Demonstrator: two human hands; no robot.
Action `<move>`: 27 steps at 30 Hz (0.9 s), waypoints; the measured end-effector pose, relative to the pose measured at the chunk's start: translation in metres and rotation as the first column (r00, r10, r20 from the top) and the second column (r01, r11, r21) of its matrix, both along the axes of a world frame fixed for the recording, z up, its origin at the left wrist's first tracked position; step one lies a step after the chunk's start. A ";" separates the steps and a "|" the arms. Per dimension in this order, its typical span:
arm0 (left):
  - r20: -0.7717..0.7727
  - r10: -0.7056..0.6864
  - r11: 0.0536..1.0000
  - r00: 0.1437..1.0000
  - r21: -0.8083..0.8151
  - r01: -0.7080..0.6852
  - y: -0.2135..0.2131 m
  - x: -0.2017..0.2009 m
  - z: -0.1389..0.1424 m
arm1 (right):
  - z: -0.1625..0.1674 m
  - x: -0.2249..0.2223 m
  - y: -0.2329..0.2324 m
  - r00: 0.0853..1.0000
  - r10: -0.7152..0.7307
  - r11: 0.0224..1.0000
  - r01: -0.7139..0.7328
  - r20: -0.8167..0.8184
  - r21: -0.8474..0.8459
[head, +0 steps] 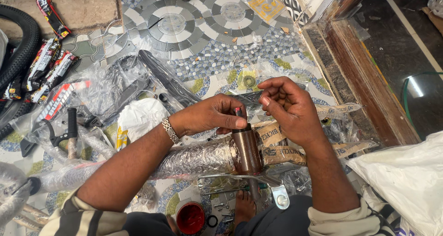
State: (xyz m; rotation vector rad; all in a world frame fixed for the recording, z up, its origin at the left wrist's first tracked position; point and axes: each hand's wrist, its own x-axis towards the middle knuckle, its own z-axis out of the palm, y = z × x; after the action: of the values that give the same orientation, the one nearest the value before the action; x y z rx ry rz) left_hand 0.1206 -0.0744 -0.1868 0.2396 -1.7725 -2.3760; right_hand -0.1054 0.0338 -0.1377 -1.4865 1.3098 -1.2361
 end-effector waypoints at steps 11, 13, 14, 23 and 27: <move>-0.247 -0.040 0.995 0.968 0.078 0.061 0.003 0.007 0.022 | 0.003 0.000 -0.001 1.000 0.014 1.000 -0.013 0.022 -0.013; -0.202 0.034 0.999 0.979 0.038 -0.027 0.005 0.002 0.023 | 0.002 0.000 0.000 1.000 -0.002 1.000 0.001 0.027 0.006; -0.183 0.072 0.997 0.981 0.015 -0.070 0.006 0.000 0.023 | 0.002 0.000 0.001 1.000 0.010 1.000 -0.009 0.024 -0.011; -0.040 0.077 0.997 0.996 0.002 -0.077 0.006 0.003 0.027 | 0.002 0.001 0.000 1.000 0.012 1.000 -0.012 0.022 -0.013; -0.257 -0.032 0.996 0.966 0.067 0.051 0.002 0.010 0.027 | 0.000 -0.001 0.001 1.000 0.006 1.000 -0.006 0.017 -0.016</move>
State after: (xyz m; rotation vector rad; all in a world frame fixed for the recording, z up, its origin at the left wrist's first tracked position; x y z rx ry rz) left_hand 0.1310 -0.0721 -0.1601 -0.0933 -1.5903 -2.3765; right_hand -0.1061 0.0347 -0.1377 -1.4868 1.2862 -1.2555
